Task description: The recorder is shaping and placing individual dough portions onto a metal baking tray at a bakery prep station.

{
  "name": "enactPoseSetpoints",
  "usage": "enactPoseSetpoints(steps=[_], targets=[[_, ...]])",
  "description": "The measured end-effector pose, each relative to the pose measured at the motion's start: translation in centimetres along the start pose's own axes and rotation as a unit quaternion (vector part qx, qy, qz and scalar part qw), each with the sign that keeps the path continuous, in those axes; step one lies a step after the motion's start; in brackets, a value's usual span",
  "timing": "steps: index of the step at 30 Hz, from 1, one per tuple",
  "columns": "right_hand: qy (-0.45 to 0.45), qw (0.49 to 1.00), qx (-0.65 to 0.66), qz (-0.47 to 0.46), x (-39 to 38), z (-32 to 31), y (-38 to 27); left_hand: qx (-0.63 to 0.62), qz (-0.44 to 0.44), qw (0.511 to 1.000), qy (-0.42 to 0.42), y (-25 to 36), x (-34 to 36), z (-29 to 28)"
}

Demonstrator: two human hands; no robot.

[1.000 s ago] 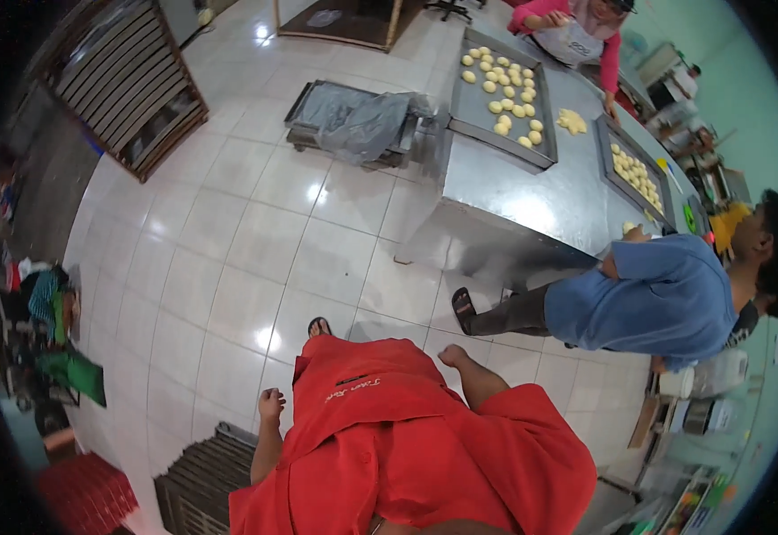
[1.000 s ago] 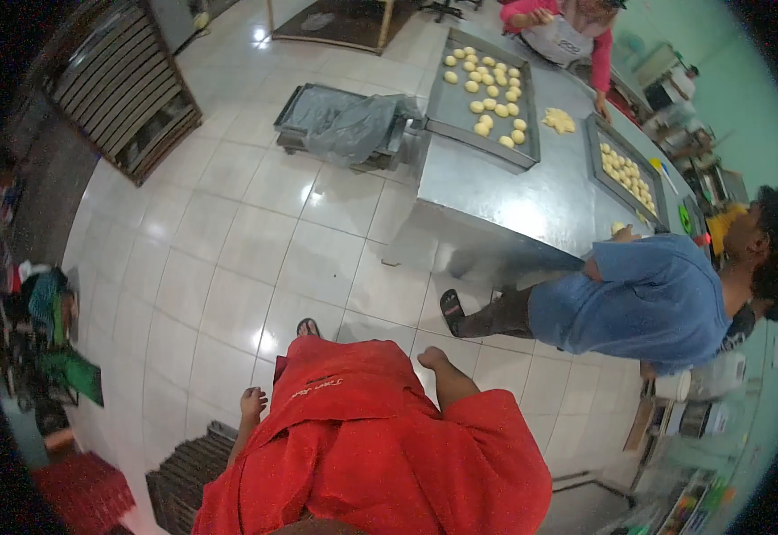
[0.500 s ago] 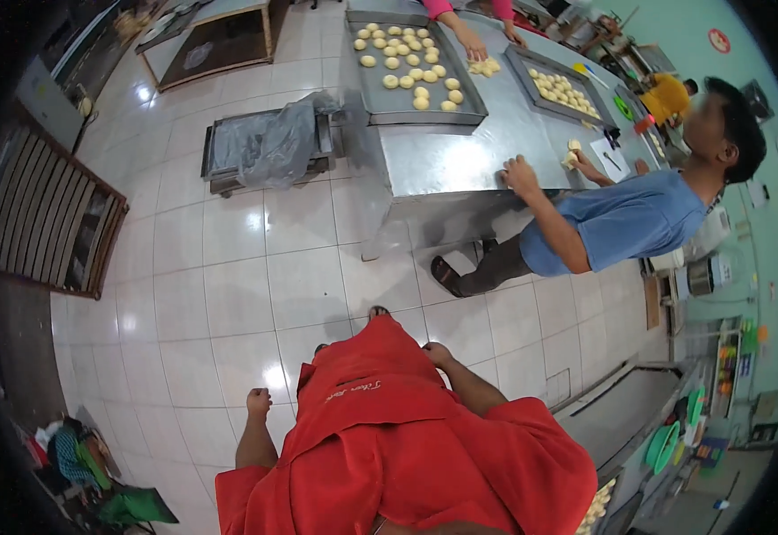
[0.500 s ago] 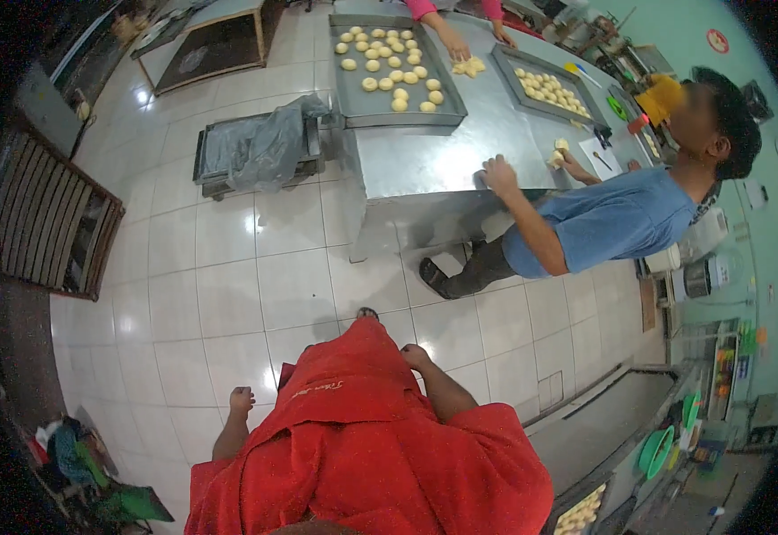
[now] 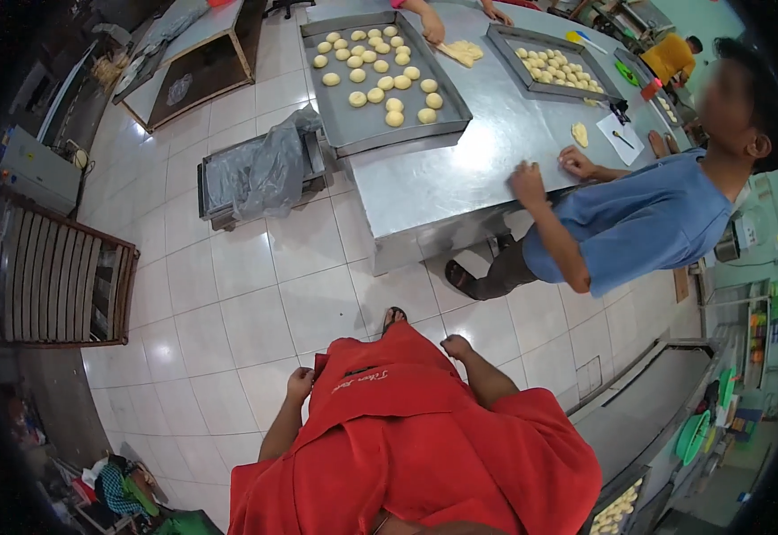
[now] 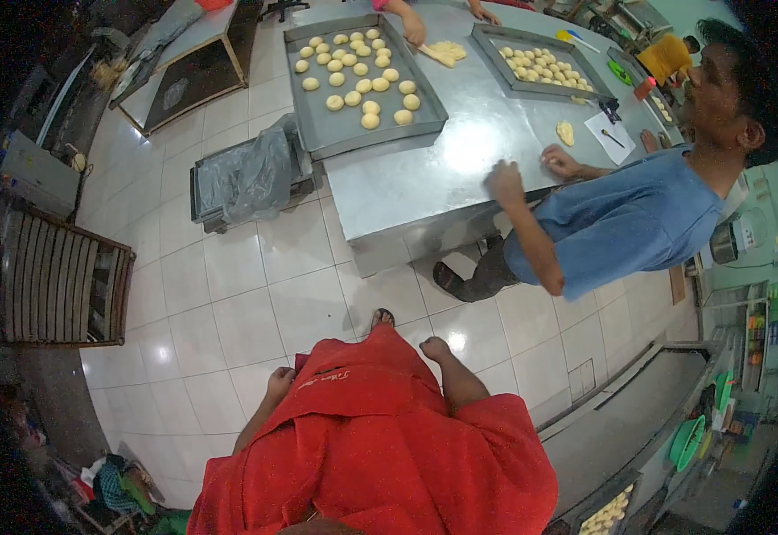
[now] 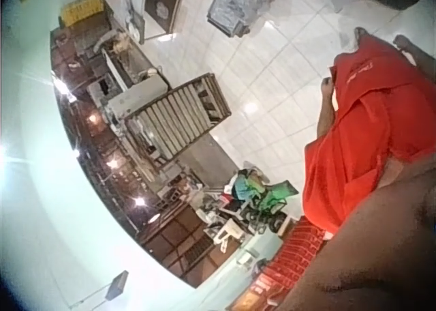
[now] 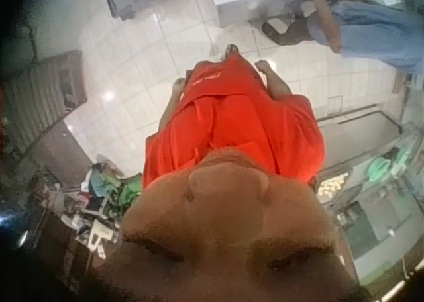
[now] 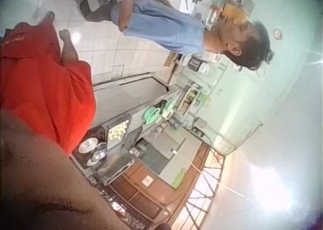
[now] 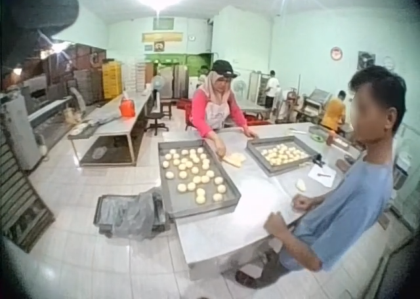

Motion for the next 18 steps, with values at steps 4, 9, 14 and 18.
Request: enactPoseSetpoints(steps=[4, 9, 14, 18], targets=[[0.086, 0.993, 0.037, -0.068, 1.8, -3.8, -2.8, 0.128, -0.038, 0.991, 0.015, 2.1, 1.2, 0.0], [0.107, 0.991, 0.033, -0.071, 1.5, -8.7, -5.3, 0.061, -0.041, 0.997, 0.030, 2.8, 5.5, -0.8], [0.141, 0.984, 0.094, -0.052, 0.7, -11.0, -8.2, 0.023, -0.041, 0.999, -0.027, 8.9, 6.7, -0.1], [0.164, 0.975, 0.115, -0.092, -0.1, -11.5, -11.4, 0.047, -0.061, 0.995, -0.056, 12.0, 7.9, -1.1]])
Point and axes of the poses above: each hand's wrist, its own x-axis towards the middle knuckle, its own z-axis out of the palm, y = z × x, the point moved 3 cm from there along x, towards the middle knuckle, and after that the axes turned 12 degrees about -y, right-handed, at the moved point
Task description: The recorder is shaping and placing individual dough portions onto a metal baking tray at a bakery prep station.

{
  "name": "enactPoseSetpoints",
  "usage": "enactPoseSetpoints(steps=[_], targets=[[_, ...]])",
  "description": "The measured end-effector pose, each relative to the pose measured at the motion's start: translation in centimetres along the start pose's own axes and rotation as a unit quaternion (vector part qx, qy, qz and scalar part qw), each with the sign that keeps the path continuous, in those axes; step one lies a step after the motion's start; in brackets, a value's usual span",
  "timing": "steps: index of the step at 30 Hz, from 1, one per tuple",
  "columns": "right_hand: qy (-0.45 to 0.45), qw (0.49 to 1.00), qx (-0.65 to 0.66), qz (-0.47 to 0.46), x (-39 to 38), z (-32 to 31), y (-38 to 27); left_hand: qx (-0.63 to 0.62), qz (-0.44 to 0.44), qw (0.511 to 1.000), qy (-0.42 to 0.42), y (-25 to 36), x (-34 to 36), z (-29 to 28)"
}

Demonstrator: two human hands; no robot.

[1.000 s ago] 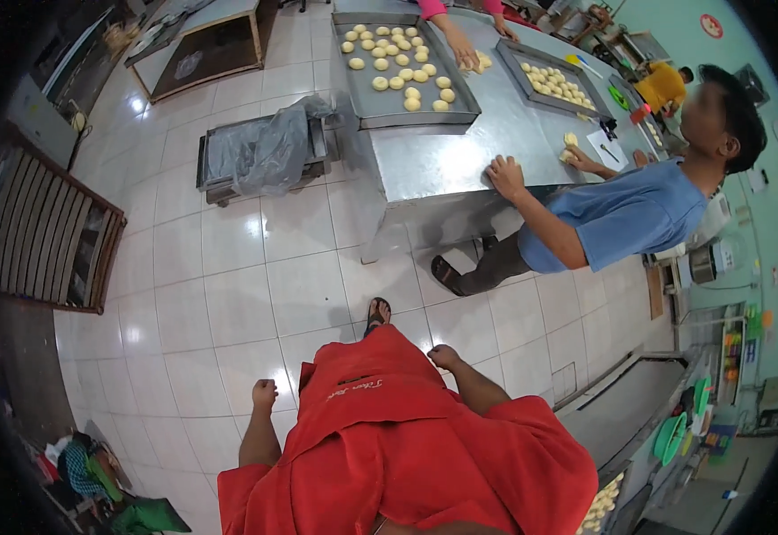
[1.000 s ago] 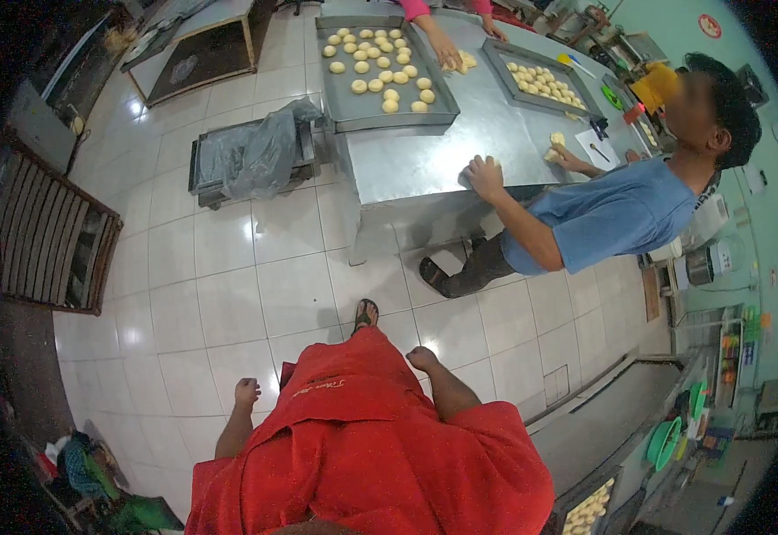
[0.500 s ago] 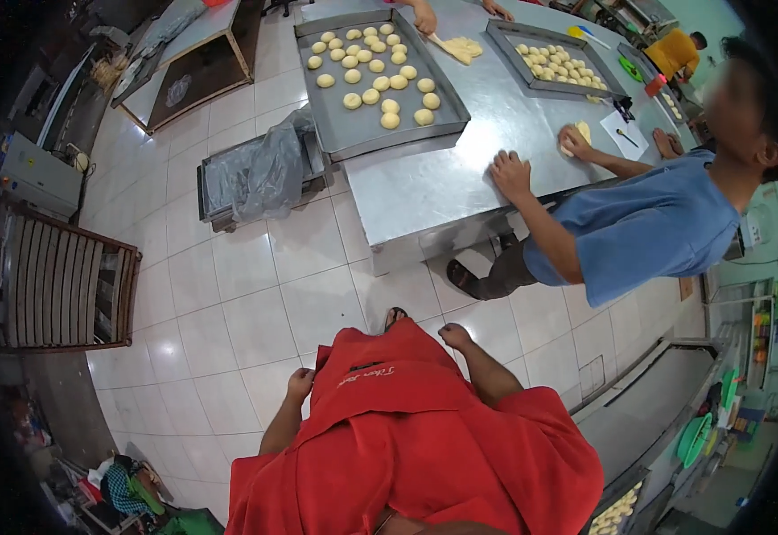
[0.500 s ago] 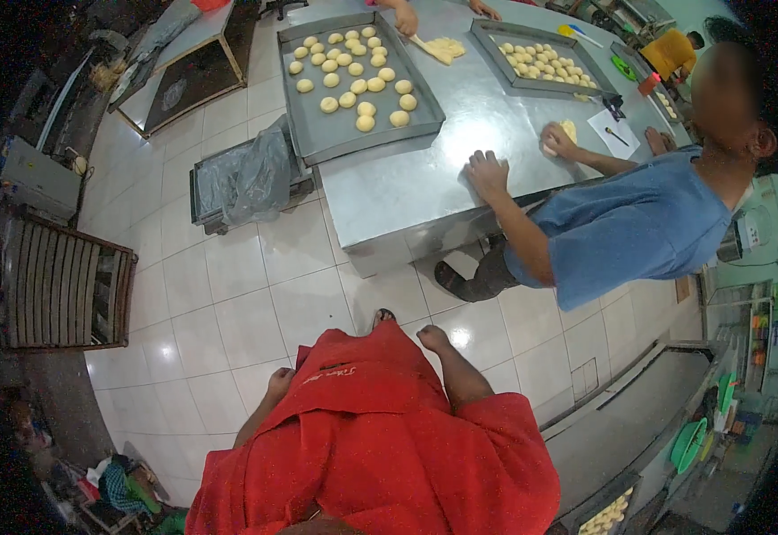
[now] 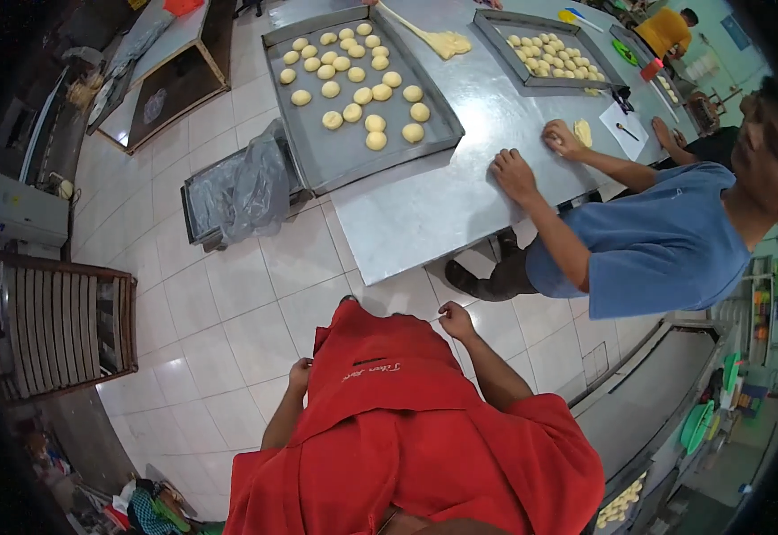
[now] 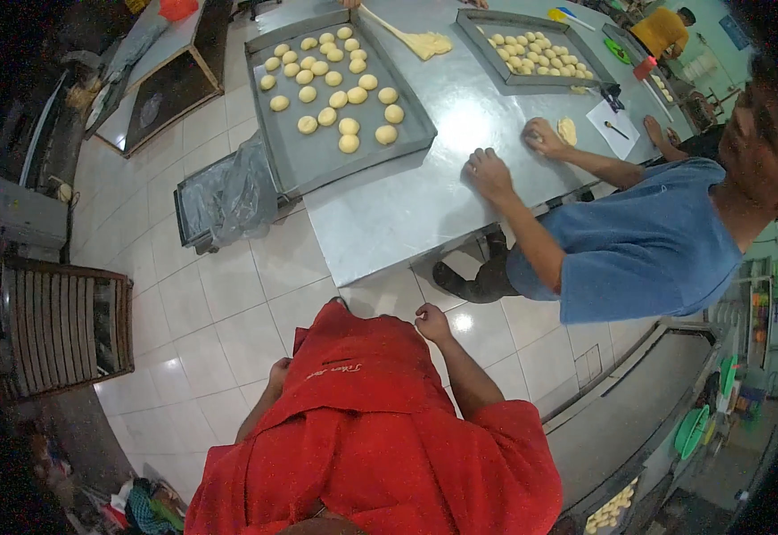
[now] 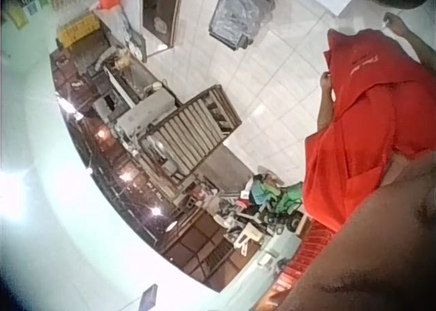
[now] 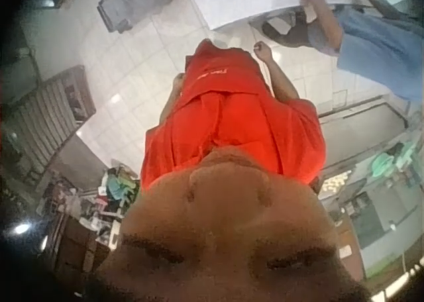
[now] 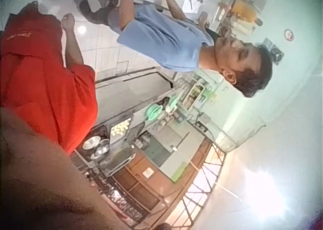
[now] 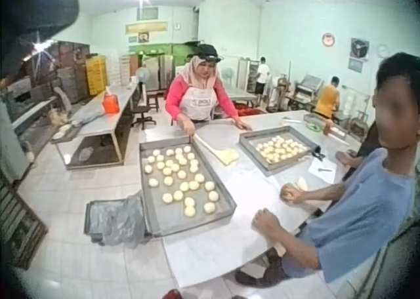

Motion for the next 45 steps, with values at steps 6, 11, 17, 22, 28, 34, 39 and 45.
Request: enactPoseSetpoints(steps=[6, 11, 17, 22, 28, 34, 39, 45], targets=[[0.005, 0.995, 0.006, -0.101, -1.2, -1.3, -8.6, 0.070, 0.012, 0.997, 0.013, 1.2, 3.5, -5.1], [-0.119, 0.984, -0.030, -0.126, -1.2, -2.7, -16.2, -0.001, 0.039, 0.998, 0.039, -0.2, 7.7, -9.2], [-0.247, 0.949, 0.056, -0.185, -2.2, -6.9, -25.3, -0.032, 0.023, 0.999, 0.022, 3.1, 10.5, -12.2], [-0.198, 0.944, 0.090, -0.249, -1.8, -14.1, -30.9, -0.033, 0.012, 0.999, 0.011, 4.1, 10.6, -12.4], [0.038, 0.946, 0.120, -0.298, 6.3, -23.8, -31.7, -0.071, 0.027, 0.992, 0.102, 5.0, 9.2, -11.0], [0.127, 0.935, 0.128, -0.306, 14.8, -30.7, -33.7, -0.131, 0.067, 0.982, 0.119, 5.4, 7.9, -7.6], [0.182, 0.950, 0.106, -0.230, 25.0, -35.0, -31.2, -0.211, 0.001, 0.969, 0.126, 6.4, 5.4, -0.9], [0.279, 0.951, -0.043, -0.126, 34.4, -37.8, -32.5, -0.259, -0.076, 0.955, 0.126, 3.4, 0.4, 7.3]])
Point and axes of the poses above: each hand's wrist, its own x-axis towards the middle knuckle, its own z-axis out of the palm, y = z × x, the point moved 3 cm from there along x, towards the middle knuckle, and after that the axes turned 12 degrees about -y, right-handed, at the moved point
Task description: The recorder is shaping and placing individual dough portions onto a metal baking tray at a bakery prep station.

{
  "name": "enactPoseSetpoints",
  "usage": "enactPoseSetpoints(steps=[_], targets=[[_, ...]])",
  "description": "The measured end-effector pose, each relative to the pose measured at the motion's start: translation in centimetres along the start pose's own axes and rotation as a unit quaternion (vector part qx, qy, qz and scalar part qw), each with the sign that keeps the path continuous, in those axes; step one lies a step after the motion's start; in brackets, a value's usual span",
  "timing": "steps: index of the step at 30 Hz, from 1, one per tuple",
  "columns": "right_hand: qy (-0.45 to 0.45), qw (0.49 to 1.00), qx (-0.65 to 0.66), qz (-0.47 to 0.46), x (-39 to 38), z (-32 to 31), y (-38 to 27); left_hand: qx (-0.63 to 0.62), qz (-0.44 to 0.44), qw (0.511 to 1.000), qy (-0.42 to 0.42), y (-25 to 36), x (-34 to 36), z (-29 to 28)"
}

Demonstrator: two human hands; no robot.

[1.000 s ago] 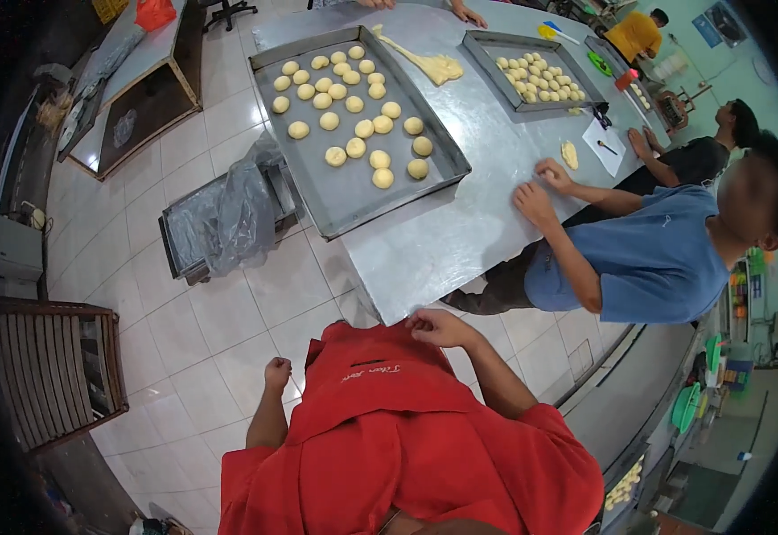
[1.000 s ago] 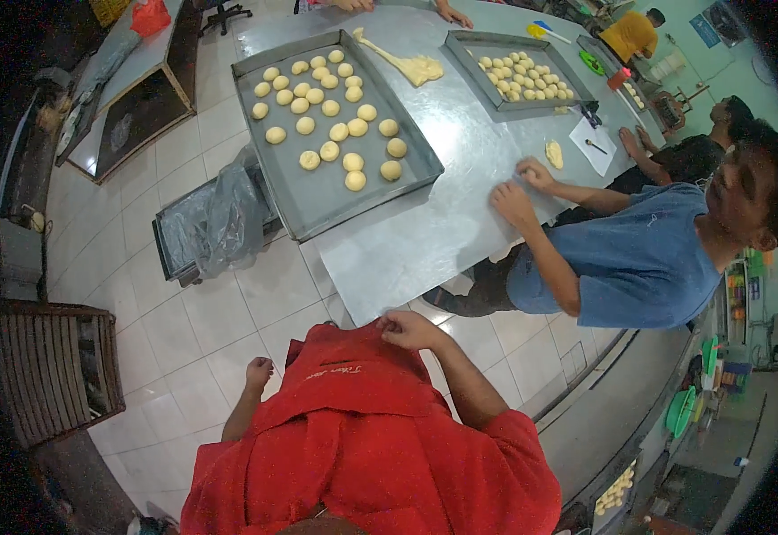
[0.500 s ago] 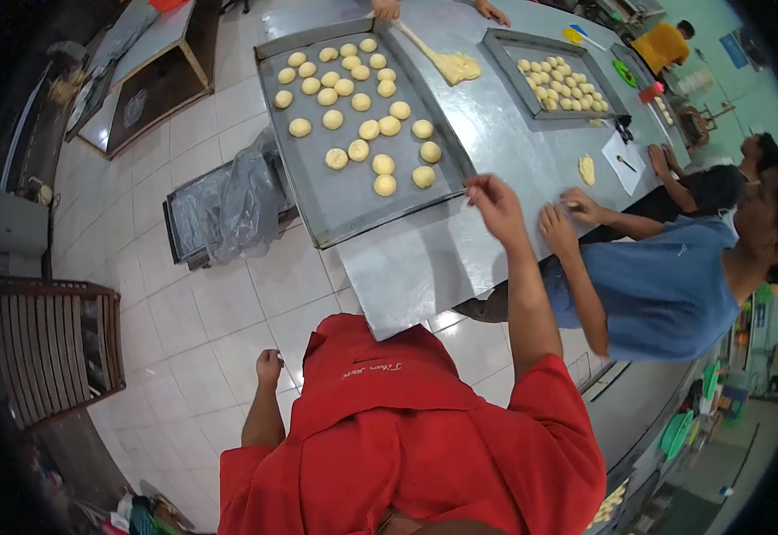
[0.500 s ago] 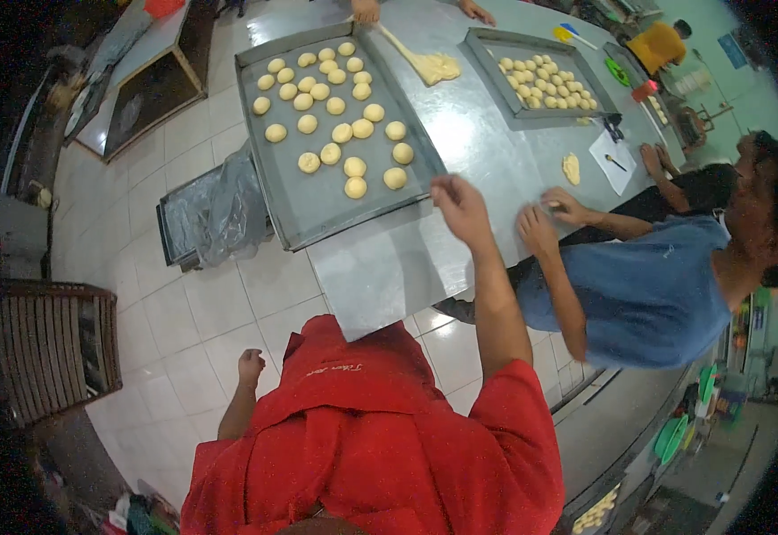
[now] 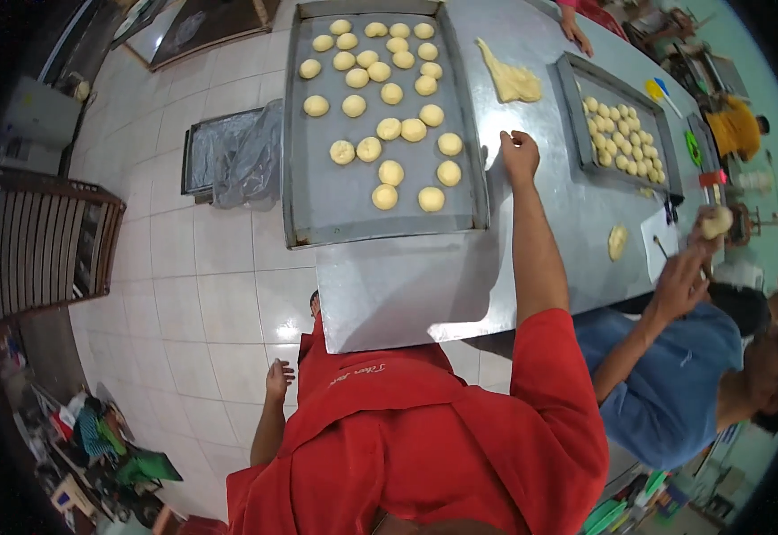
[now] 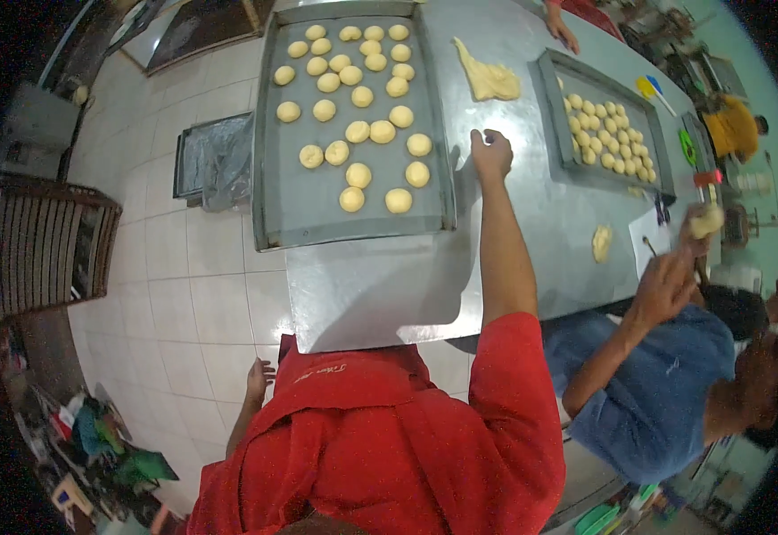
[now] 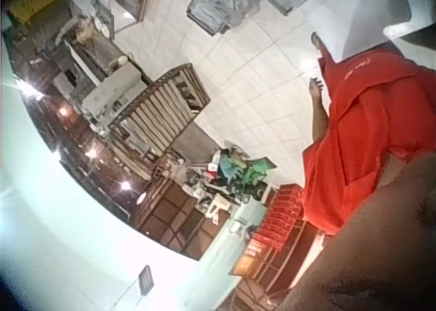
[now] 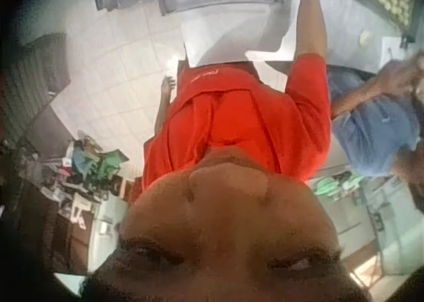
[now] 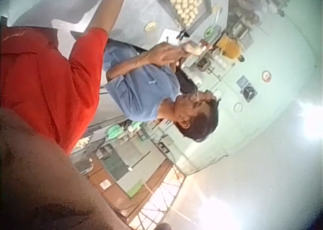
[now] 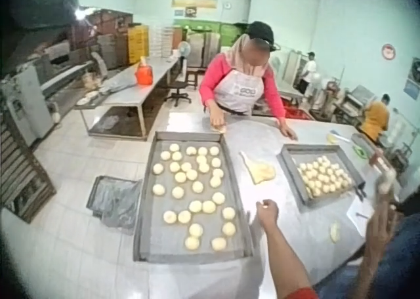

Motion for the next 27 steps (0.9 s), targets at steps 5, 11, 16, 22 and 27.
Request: enactPoseSetpoints(steps=[5, 11, 16, 22, 27], targets=[[0.017, 0.982, -0.155, 0.104, 5.4, 1.6, -4.2, -0.058, -0.047, 0.994, 0.076, -6.8, -5.6, 2.6], [0.086, 0.959, -0.176, 0.205, 10.2, 3.2, -6.5, -0.073, -0.083, 0.985, 0.132, -8.2, -9.5, 5.0], [0.052, 0.977, -0.181, 0.100, 10.2, 2.9, -6.2, -0.058, -0.041, 0.986, 0.154, -3.5, -9.2, 4.8], [-0.066, 0.991, 0.038, -0.112, 2.3, 0.8, -0.3, 0.025, 0.220, 0.962, 0.161, 9.0, -4.1, 0.9], [0.019, 0.983, 0.058, -0.174, -11.5, -3.1, 5.5, 0.022, 0.376, 0.920, 0.104, 27.0, -5.4, 4.7]])
Point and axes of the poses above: each hand's wrist, its own x-axis towards the middle knuckle, its own z-axis out of the palm, y = z × x, the point moved 3 cm from there along x, towards the middle knuckle, and after that the axes turned 12 degrees about -y, right-handed, at the moved point
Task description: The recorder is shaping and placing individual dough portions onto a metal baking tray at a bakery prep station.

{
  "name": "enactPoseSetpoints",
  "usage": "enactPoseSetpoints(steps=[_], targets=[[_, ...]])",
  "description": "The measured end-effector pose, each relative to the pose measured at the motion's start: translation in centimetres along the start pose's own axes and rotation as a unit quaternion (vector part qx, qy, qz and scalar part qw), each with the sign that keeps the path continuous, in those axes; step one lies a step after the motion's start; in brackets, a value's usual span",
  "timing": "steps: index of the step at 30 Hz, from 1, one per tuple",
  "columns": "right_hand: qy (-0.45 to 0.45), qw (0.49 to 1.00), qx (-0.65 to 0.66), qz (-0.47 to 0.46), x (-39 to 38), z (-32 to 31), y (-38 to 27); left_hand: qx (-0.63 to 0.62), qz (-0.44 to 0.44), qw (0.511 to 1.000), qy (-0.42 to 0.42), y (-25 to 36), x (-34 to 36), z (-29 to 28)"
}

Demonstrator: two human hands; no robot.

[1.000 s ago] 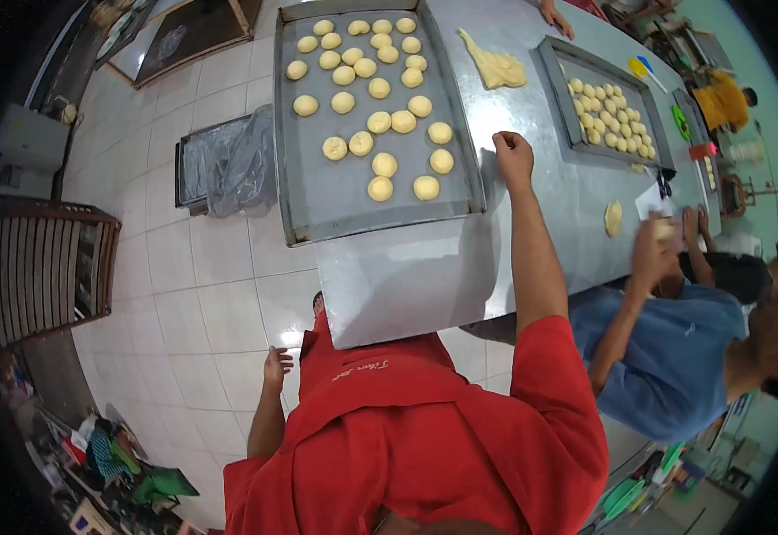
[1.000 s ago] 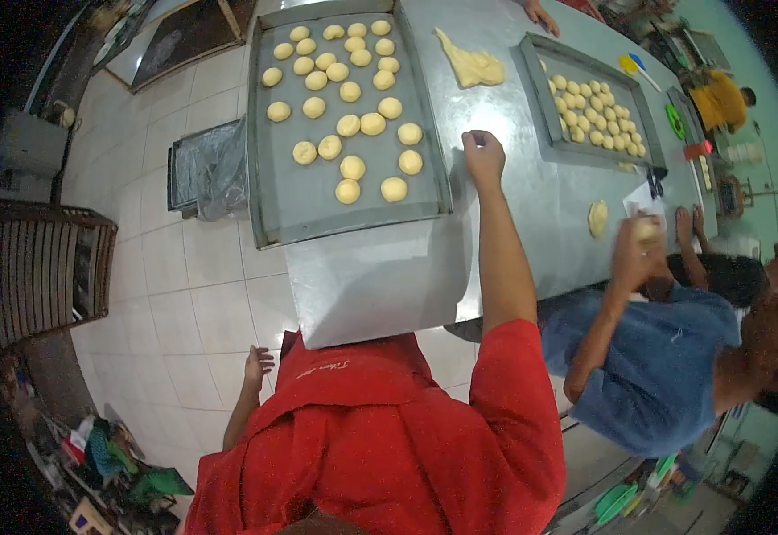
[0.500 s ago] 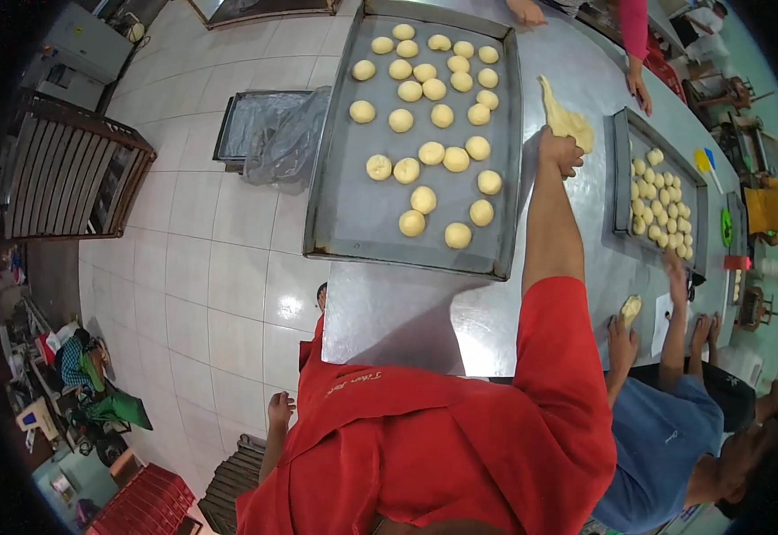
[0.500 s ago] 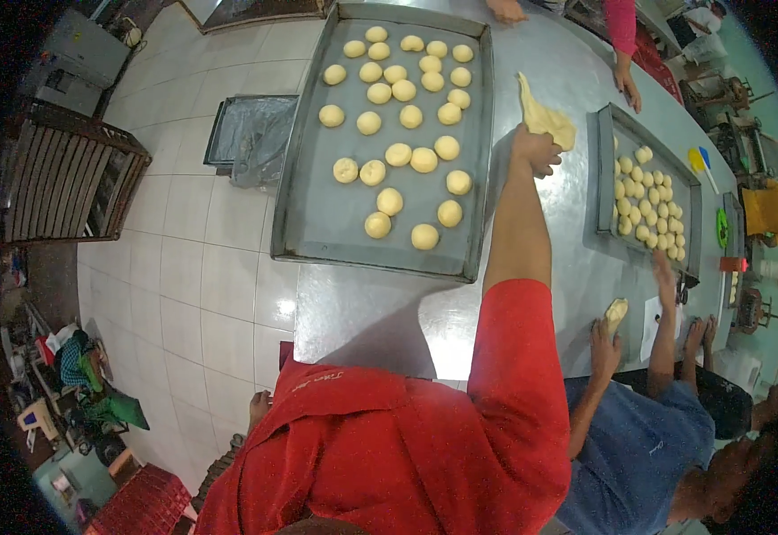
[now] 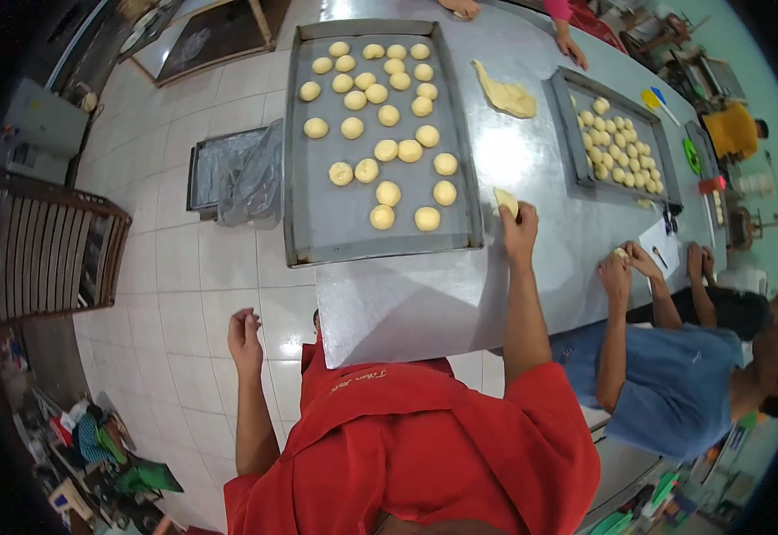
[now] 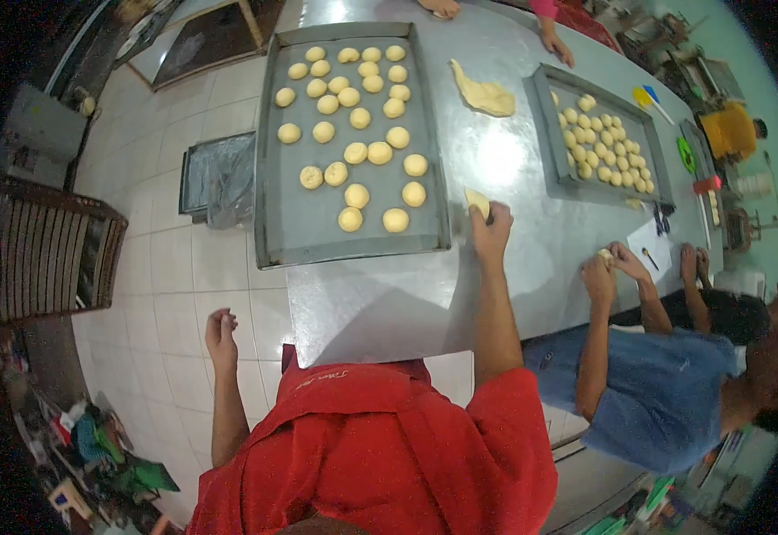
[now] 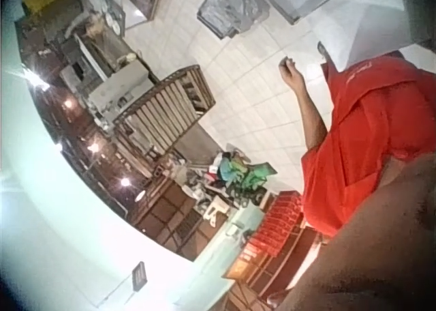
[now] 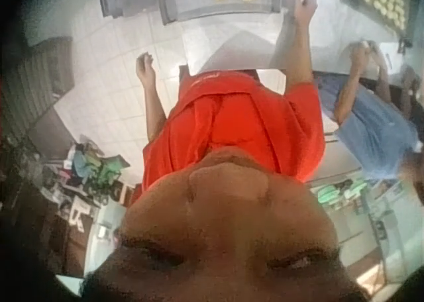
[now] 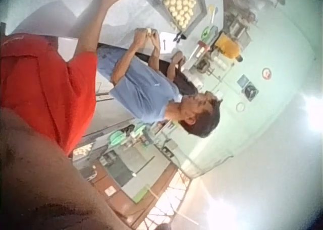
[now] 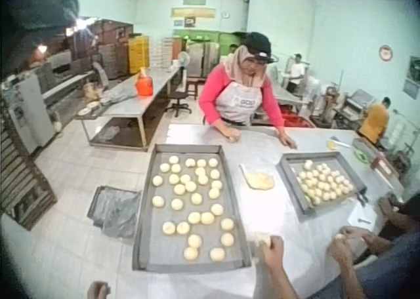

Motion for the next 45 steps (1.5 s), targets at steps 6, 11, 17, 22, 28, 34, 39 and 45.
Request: enactPoseSetpoints(steps=[6, 11, 17, 22, 28, 34, 39, 45], targets=[[0.029, 0.969, 0.232, 0.074, -9.3, -2.8, -9.5, -0.069, 0.081, 0.949, -0.297, 9.5, 1.7, 10.9], [-0.155, 0.959, 0.195, -0.139, -14.0, 0.6, -19.7, -0.319, -0.153, 0.788, -0.505, 12.9, -0.7, 21.1], [-0.257, 0.934, 0.139, -0.205, -11.8, 0.2, -23.2, -0.383, -0.284, 0.753, -0.453, 10.4, 1.1, 21.1], [-0.070, 0.983, 0.166, -0.017, -2.9, -1.5, -13.8, -0.369, -0.232, 0.840, -0.324, 10.6, 2.6, 16.1], [0.035, 0.992, -0.023, 0.123, 11.3, 1.5, 0.9, -0.371, -0.148, 0.901, -0.167, 7.8, 0.7, 9.4], [0.093, 0.973, -0.137, 0.163, 22.8, 5.4, -1.7, -0.366, -0.178, 0.912, 0.048, 3.6, -6.1, 4.1], [0.108, 0.971, -0.146, 0.156, 26.6, 6.9, 0.4, -0.373, -0.205, 0.897, 0.123, 3.1, -8.7, 3.9], [0.085, 0.983, -0.107, 0.124, 21.8, 4.8, -0.3, -0.367, -0.166, 0.913, 0.067, 3.9, -5.9, 5.1]])
Point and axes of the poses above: each hand's wrist, its own x-axis towards the middle knuckle, its own z-axis out of the palm, y = z × x, the point moved 3 cm from there along x, towards the middle knuckle, and after that the axes turned 12 degrees about -y, right-handed, at the moved point
